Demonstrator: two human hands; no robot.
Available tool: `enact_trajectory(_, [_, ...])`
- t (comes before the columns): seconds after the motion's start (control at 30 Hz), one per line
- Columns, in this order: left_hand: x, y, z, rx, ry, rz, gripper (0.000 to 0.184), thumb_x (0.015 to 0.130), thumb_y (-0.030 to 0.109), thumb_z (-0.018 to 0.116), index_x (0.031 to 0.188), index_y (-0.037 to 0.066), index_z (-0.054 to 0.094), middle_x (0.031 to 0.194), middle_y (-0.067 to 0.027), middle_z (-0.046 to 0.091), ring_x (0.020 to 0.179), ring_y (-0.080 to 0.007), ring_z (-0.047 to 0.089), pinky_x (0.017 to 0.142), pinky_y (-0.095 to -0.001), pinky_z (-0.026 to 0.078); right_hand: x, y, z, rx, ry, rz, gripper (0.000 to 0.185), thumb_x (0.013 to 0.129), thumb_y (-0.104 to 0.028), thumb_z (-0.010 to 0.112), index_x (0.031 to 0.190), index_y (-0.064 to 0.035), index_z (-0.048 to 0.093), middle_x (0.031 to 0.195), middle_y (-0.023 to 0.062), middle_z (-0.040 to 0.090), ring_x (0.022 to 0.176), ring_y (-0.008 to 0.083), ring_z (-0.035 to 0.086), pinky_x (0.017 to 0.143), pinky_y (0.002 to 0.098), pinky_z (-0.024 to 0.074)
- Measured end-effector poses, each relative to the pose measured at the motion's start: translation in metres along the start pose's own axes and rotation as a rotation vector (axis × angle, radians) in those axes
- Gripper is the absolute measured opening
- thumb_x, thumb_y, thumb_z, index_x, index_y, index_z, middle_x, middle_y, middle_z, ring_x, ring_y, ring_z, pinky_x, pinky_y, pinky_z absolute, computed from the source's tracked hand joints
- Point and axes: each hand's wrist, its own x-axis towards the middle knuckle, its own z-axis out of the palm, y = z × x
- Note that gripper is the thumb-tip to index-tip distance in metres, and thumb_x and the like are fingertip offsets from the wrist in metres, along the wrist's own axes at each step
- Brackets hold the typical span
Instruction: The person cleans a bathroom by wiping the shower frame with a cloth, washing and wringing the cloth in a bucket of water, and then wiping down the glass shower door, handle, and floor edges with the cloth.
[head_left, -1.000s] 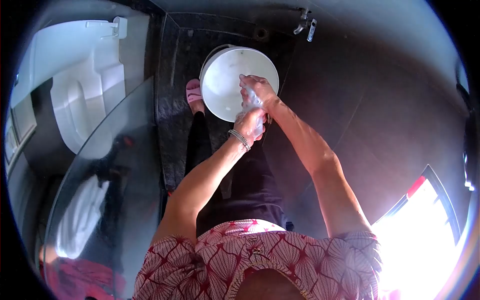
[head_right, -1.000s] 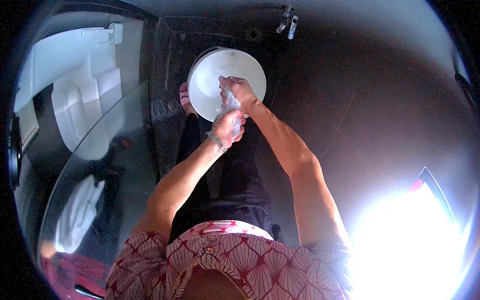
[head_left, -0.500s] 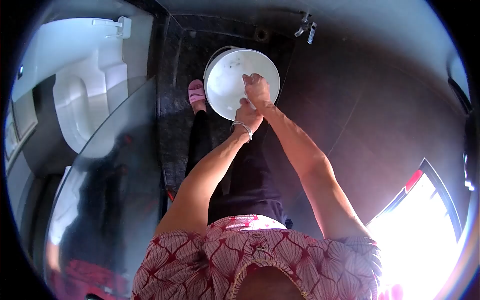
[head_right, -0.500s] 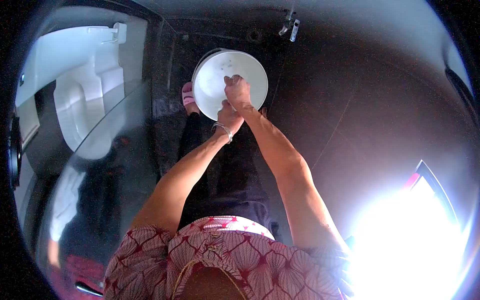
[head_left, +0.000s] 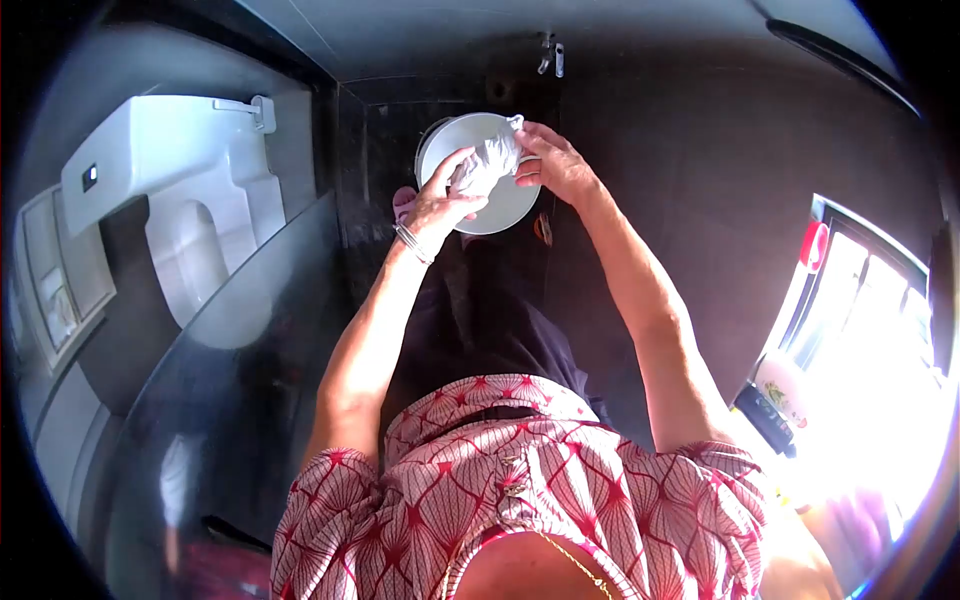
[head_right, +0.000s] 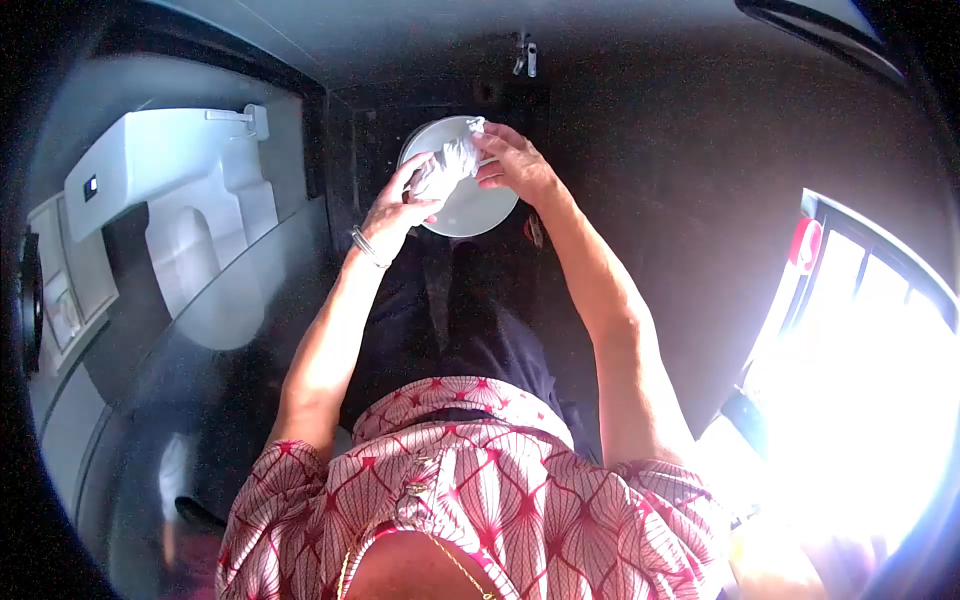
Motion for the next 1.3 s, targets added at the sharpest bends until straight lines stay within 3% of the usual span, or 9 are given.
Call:
enact_trajectory(0.17, [0.01,-0.001,0.0,-0.108,-0.003,0.035,0.058,0.068,0.001,0.057,0.124,0.006,0.04,0.115,-0.0083,0.048,0.096,-0.0165,0.052,0.075,-0.0248,0.047,0.015,0.016,0.002,0.202,0.013,-0.049,0.037,0.082,-0.02,0.053,0.115,-0.0056,0.044,0.095,0.0072,0.055,0.085,0.018,0.055,0.072,0.0333,0.0478])
enact_trajectory(0.47, [-0.011,-0.014,0.014,-0.789,0.037,-0.197,0.028,0.081,0.014,0.044,0.104,0.0,0.052,0.076,-0.0138,0.061,0.058,-0.0172,0.059,0.041,-0.0264,0.047,0.0,0.007,0.008,0.905,-0.272,-0.084,0.046,0.072,0.011,0.043,0.115,-0.0056,0.044,0.111,0.0125,0.05,0.106,0.0267,0.048,0.094,0.0399,0.0385])
enact_trajectory(0.6, [-0.035,0.015,0.022,-0.106,0.432,0.066,0.026,0.088,0.022,0.042,0.099,0.001,0.052,0.071,-0.0105,0.06,0.052,-0.0145,0.059,0.038,-0.0236,0.046,0.015,0.005,0.011,0.325,-0.425,-0.198,0.041,0.073,0.005,0.043,0.113,-0.0023,0.044,0.105,0.0097,0.053,0.102,0.0205,0.051,0.084,0.0358,0.0457])
enact_trajectory(0.67, [-0.038,0.014,0.009,-0.11,0.424,0.222,0.021,0.087,0.023,0.046,0.096,0.005,0.053,0.075,-0.0082,0.06,0.06,-0.0123,0.06,0.047,-0.0218,0.048,0.02,0.006,0.014,-0.439,-0.364,-0.17,0.028,0.076,-0.006,0.046,0.103,0.0026,0.049,0.083,0.01,0.057,0.067,0.0182,0.06,0.051,0.0278,0.0522])
enact_trajectory(0.73, [-0.027,-0.003,0.004,0.059,0.643,0.484,0.023,0.088,0.018,0.04,0.096,0.003,0.055,0.083,-0.0094,0.061,0.073,-0.0141,0.06,0.06,-0.0269,0.05,0.035,0.012,0.019,-0.63,-0.316,-0.125,0.023,0.076,-0.006,0.047,0.097,0.0035,0.051,0.078,0.0101,0.057,0.06,0.0169,0.059,0.044,0.0246,0.0502])
enact_trajectory(0.9, [-0.034,-0.012,-0.025,-0.391,0.607,0.54,0.019,0.082,0.016,0.056,0.096,0.004,0.055,0.092,0.0006,0.057,0.086,-0.0095,0.052,0.078,-0.0232,0.042,0.001,-0.027,0.057,0.68,-0.664,-0.032,0.01,0.073,-0.001,0.049,0.083,-0.0003,0.052,0.086,0.0138,0.057,0.071,0.027,0.057,0.066,0.0343,0.0492])
enact_trajectory(1.03, [-0.035,0.025,-0.025,-0.062,0.546,0.486,0.024,0.083,0.021,0.053,0.099,0.003,0.055,0.093,-0.0025,0.058,0.086,-0.0092,0.053,0.076,-0.0235,0.043,0.062,-0.008,0.042,-0.576,-0.587,-0.26,0.018,0.071,-0.002,0.049,0.088,-0.0029,0.055,0.078,0.0059,0.056,0.072,0.0137,0.054,0.065,0.0285,0.048])
enact_trajectory(1.13, [-0.029,0.021,-0.023,0.079,0.628,0.572,0.026,0.082,0.02,0.053,0.102,0.003,0.055,0.092,-0.0031,0.058,0.083,-0.0099,0.054,0.074,-0.0228,0.043,0.061,-0.023,0.058,0.047,-0.622,-0.314,0.017,0.073,0.0,0.047,0.087,-0.0024,0.055,0.075,0.0017,0.054,0.069,0.0108,0.051,0.065,0.0235,0.0426])
enact_trajectory(1.3, [-0.027,0.022,-0.01,0.461,0.467,0.734,0.01,0.079,0.013,0.055,0.081,0.006,0.049,0.076,0.0006,0.053,0.074,-0.0085,0.053,0.067,-0.0236,0.045,0.051,-0.028,0.078,-0.327,-0.94,-0.667,0.057,0.072,-0.014,0.061,0.123,-0.0049,0.037,0.11,0.0062,0.048,0.102,0.0171,0.045,0.085,0.0313,0.0394])
